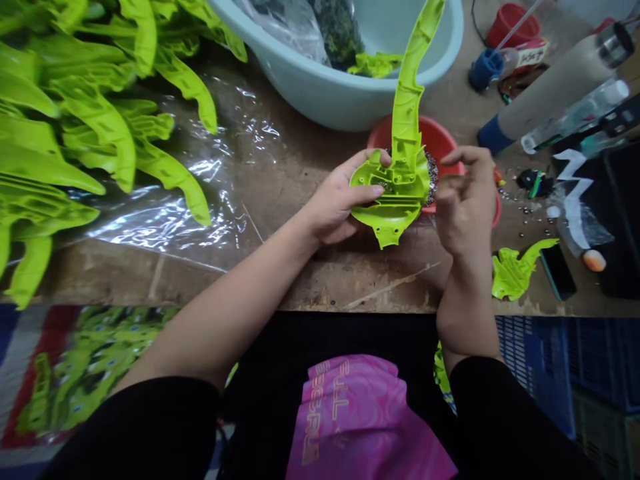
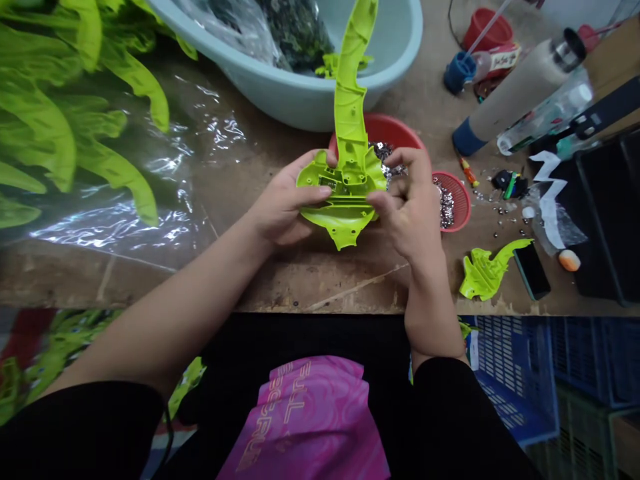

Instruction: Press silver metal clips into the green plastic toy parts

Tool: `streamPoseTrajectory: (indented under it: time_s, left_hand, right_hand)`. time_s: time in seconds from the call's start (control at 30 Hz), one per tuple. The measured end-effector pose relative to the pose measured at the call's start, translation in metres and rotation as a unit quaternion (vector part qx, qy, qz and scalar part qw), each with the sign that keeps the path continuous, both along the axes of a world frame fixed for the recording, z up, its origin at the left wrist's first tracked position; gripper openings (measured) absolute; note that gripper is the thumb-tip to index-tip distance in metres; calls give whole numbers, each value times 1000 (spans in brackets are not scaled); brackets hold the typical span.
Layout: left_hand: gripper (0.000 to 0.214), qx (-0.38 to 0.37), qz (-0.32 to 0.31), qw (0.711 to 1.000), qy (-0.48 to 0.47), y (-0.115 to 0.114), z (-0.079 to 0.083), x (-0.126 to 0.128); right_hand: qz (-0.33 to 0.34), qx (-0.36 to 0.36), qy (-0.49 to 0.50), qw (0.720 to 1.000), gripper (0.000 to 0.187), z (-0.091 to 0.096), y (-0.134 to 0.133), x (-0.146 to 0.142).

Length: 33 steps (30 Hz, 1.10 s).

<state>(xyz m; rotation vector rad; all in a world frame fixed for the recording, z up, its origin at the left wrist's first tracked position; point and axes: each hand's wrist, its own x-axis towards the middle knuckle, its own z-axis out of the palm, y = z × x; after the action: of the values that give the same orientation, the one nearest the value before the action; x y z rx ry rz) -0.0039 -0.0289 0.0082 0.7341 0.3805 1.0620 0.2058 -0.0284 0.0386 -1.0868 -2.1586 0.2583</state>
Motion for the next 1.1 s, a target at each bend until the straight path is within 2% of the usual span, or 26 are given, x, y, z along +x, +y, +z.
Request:
streamPoseTrajectory:
  time_s: [0.13,0.27,0.4,0.57,0.7,0.77,0.87,0.97,1.1]
  left_hand:
    - [59,-7,15,1000,-12,2,-1,1]
    - [53,-10,49,998,30,1,-1,3]
    - [51,3,42,998,39,-2,1,3]
    - [50,14,52,997,50,-5,2,6]
    - [46,30,96,992,81,-6,0,11]
    - [45,50,121,986,99,-3,-5,10]
    - [49,114,133,975,139,7,-18,5]
    - [55,187,141,956,175,16,-29,-1]
    - [54,209,144,954,160,17,-31,0]
  right_hand:
    - [15,25,-5,1000,45,-3,-6,-7]
    - [14,84,-6,996,39,-11,-5,-16]
    - [-7,118,30,993,32,-13,-8,-22]
    - [-17,89,48,995,30,-11,-10,-23]
    - [-36,76,58,995,15,-12,-6,-17]
    - [-61,74,71,993,20,-11,-4,-11]
    - [-105,-4,91,990,40,-5,-2,-4]
    - [-123,-119,105,980,47,1,-2,-2]
    - [-118,-166,136,969,55,4,-3,-7]
